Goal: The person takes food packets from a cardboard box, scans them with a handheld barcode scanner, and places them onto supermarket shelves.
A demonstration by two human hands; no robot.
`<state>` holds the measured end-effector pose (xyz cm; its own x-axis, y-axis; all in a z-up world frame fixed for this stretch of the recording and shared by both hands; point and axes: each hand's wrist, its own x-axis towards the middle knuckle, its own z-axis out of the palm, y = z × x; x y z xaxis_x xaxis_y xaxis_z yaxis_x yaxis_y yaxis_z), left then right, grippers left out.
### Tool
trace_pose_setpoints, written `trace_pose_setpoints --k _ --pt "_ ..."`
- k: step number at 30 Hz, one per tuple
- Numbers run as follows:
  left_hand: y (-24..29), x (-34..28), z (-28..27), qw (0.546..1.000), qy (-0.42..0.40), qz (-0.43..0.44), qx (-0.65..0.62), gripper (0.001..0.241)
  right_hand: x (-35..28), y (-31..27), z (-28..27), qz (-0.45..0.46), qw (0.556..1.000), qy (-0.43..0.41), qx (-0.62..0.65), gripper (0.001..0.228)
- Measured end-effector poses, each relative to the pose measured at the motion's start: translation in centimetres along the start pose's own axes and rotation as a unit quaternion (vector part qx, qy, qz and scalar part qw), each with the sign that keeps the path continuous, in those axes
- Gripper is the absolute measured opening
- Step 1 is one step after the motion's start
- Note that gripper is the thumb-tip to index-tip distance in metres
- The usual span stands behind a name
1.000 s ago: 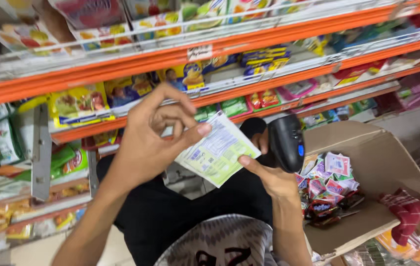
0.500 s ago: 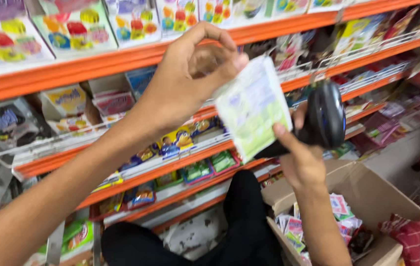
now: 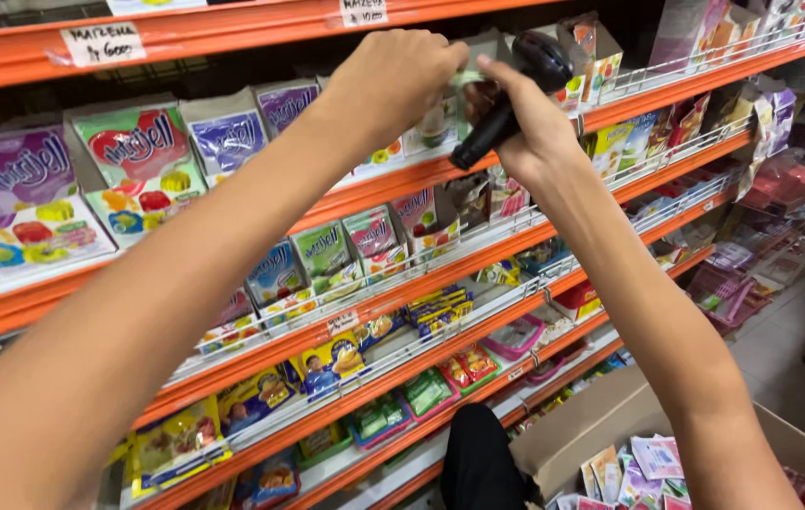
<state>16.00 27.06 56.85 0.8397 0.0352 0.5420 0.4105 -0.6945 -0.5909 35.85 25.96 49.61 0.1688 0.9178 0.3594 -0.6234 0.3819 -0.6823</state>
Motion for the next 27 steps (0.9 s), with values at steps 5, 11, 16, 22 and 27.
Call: trace_pose_setpoints --k 5,11,16,22,27 --pt "-2.6 1.4 4.2 0.997 0.051 -0.055 0.006 0.025 0.0 -0.3 -1.2 -0.05 0.998 0.018 0.037 0.031" --pt "-3.5 1.5 4.6 0.993 0.02 -0.097 -0.07 0.016 -1.3 2.3 -4.1 -0.106 0.993 0.006 -0.06 0.026" --pt "-3.0 2.6 5.4 0.997 0.011 -0.062 0.039 0.045 -2.7 5.4 -4.2 -0.209 0.93 -0.022 -0.301 0.021" --pt "-2.5 2.6 7.7 0.986 -0.069 -0.11 0.102 0.025 -4.0 7.3 -4.2 -0.384 0.744 -0.088 -0.54 0.028" --pt "-2.7 1.9 8.9 0.961 -0.17 -0.144 0.164 0.026 -4.2 8.8 -4.6 -0.424 0.719 -0.105 -0.541 0.027"
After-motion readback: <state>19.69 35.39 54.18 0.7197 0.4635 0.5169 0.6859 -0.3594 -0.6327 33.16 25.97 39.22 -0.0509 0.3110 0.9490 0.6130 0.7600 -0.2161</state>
